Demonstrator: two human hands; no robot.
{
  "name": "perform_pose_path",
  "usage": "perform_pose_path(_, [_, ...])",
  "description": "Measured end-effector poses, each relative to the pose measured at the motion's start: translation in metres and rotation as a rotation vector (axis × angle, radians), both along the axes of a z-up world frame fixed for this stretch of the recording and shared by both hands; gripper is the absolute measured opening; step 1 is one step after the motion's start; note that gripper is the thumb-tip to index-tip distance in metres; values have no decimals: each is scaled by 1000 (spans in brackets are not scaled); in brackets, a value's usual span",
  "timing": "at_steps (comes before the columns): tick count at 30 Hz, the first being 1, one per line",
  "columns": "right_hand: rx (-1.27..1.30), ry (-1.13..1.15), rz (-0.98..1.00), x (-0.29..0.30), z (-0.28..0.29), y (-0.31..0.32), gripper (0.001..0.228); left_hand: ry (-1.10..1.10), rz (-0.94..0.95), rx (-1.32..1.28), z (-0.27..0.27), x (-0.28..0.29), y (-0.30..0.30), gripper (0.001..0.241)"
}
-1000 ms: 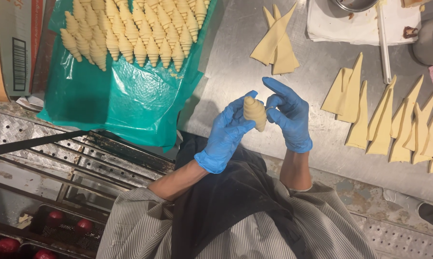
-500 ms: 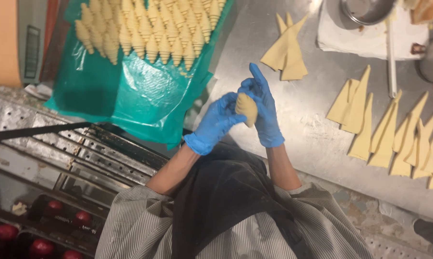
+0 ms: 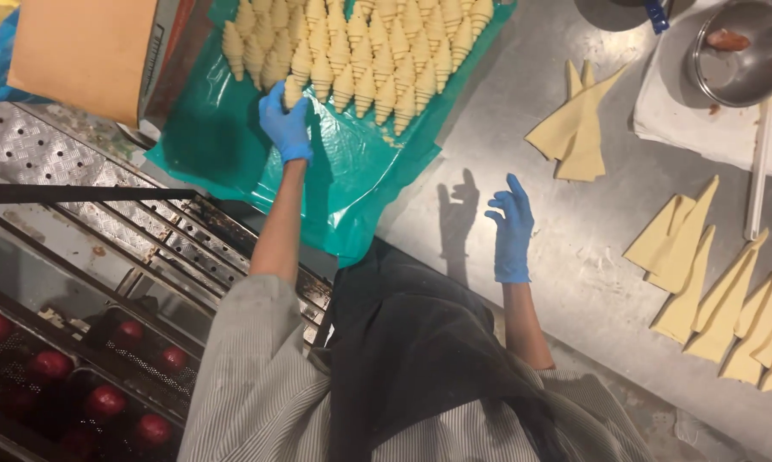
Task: Rolling long strips of dough into croissant shapes and placing them in a container.
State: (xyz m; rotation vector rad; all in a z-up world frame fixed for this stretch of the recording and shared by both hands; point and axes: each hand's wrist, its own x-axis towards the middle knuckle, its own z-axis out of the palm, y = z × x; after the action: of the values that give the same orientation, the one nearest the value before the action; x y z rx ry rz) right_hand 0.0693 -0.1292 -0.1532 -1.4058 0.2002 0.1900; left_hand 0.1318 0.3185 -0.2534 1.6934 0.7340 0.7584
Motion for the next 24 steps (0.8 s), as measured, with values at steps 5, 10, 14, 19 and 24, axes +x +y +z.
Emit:
perform_pose_path(5, [-23, 51, -79, -8, -13, -12, 47, 117, 32, 348, -14, 15, 6, 56])
perform_pose_path(10, [-43, 77, -162, -4, -29, -26, 48, 216, 9, 454, -37, 19, 9, 60])
perform_pose_path(14, [-422, -7, -270, 13, -56, -59, 49, 470, 47, 496, -12, 22, -8, 56])
perform_pose_path(19, [-1162, -368, -113, 61, -40, -94, 73, 292, 45, 520, 45, -1, -59, 68])
perform_pose_path(24, [-1377, -498, 197, 132, -29, -106, 101, 130, -65, -202, 54, -67, -163, 51])
